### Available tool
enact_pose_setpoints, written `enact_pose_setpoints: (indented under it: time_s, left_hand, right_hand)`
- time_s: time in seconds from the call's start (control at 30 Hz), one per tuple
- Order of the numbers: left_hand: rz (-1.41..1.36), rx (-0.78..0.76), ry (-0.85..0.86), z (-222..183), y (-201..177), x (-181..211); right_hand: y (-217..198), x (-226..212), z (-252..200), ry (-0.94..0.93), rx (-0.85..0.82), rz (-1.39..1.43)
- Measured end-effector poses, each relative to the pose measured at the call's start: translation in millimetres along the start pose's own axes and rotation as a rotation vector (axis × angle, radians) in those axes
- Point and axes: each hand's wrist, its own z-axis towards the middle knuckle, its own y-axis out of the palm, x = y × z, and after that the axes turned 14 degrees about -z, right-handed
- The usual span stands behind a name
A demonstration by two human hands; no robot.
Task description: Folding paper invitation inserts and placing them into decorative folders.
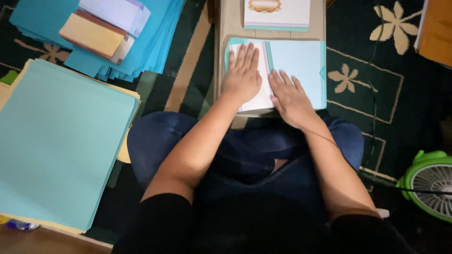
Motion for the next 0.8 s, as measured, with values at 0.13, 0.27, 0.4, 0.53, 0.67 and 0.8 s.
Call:
enact_pose_setpoints:
  time_s: [0.13, 0.27, 0.4, 0.53, 0.67, 0.8]
  left_hand:
    - [0.013, -0.509, -0.092, -8.8, -21.8, 13.7]
    - [0.041, -0.610, -0.080, -27.7, -54.8, 39.7]
    - [-0.056, -0.439, -0.005, -24.8, -25.2, 16.5]
    - [-0.180, -0.220, 0.087, -38.5, -71.5, 34.8]
    - [-0.457, 0.032, 0.211, -48.3, -99.9, 56.7]
    - [-1.305, 0.198, 0.159, -30.8, -38.7, 48.8]
  right_hand:
    - [-3.3, -6.7, -23.0, 0.033, -0.095, 0.020]
    - [-17.7, 10.1, -19.1, 0.041, -0.147, 0.244]
    - [-17.4, 18.9, -23.0, 0.048, -0.022, 0.857]
    - [17.1, 32.5, -24.4, 0.123, 0.227, 1.295]
    - [37.1, 43.7, -23.9, 0.155, 0.536, 1.444]
    - [60.0, 70.0, -15.3, 0.289, 0.835, 1.409]
